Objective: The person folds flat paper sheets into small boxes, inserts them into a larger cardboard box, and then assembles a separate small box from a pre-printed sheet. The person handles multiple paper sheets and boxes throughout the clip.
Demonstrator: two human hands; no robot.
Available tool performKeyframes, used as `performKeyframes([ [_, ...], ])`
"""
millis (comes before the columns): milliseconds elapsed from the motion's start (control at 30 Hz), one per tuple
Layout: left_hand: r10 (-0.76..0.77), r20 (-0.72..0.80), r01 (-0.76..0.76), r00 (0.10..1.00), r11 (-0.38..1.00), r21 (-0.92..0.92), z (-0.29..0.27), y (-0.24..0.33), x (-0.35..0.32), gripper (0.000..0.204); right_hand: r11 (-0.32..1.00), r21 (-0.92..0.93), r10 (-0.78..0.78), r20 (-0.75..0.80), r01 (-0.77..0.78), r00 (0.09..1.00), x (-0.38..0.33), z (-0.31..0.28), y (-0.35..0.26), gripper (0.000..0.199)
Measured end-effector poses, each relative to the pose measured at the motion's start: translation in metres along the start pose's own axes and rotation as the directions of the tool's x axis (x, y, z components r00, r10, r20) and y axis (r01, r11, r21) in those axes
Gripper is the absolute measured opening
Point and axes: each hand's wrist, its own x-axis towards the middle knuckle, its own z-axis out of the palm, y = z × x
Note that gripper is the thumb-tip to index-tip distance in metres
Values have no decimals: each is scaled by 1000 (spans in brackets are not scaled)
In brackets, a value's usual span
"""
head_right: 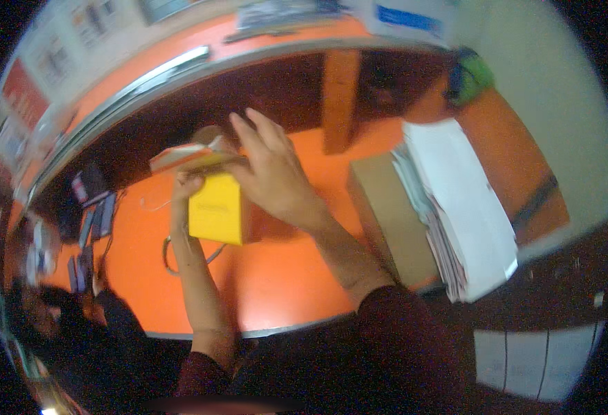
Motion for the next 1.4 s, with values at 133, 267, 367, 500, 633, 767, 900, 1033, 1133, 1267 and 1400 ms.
performKeyframes([
  [133, -206, -61, 205, 977, 978, -28, 3, -65, 10, 39, 1000, -12, 24, -72, -25, 997, -20, -45, -18, 45],
  [267, -406, -216, 458, 888, 820, 342, 5, -109, 16, 74, 981, -162, 88, -121, -107, 989, -46, -66, -34, 40],
  [367, -297, -351, 443, 888, 758, 478, 3, -102, 14, 83, 955, -255, 152, -29, -155, 988, -76, -77, -45, 37],
  [500, -153, -264, 271, 952, 821, 502, 5, -62, 6, 80, 876, -473, 192, 162, -95, 968, -113, -126, -43, 32],
  [633, -112, -127, 166, 986, 785, 596, 9, -34, 4, 82, 354, -877, 681, 4, -324, 732, -128, -197, -23, 40],
  [767, -56, 151, -117, 987, 391, 913, 49, -64, 0, 93, 275, -838, 875, 15, -472, 483, -134, -238, -7, 45],
  [900, -72, 48, -55, 996, -112, 992, 104, -119, -35, 95, 414, -765, 824, 84, -494, 560, -142, -251, 7, 41],
  [1033, -50, 148, -155, 988, -182, 971, 107, -131, -42, 64, 548, -579, 808, 179, -603, 562, -150, -265, 23, 36],
  [1133, -47, 339, -337, 940, -301, 892, 94, -135, -37, 40, 554, -426, 830, 210, -715, 517, -158, -279, 37, 35],
  [1267, -314, 408, -500, 857, -319, 805, 83, -152, -41, 28, 510, -366, 858, 156, -778, 489, -173, -290, 57, 33],
  [1400, -323, 405, -480, 855, -197, 855, 72, -163, -39, 29, 504, -513, 833, 74, -695, 548, -175, -285, 59, 34],
])
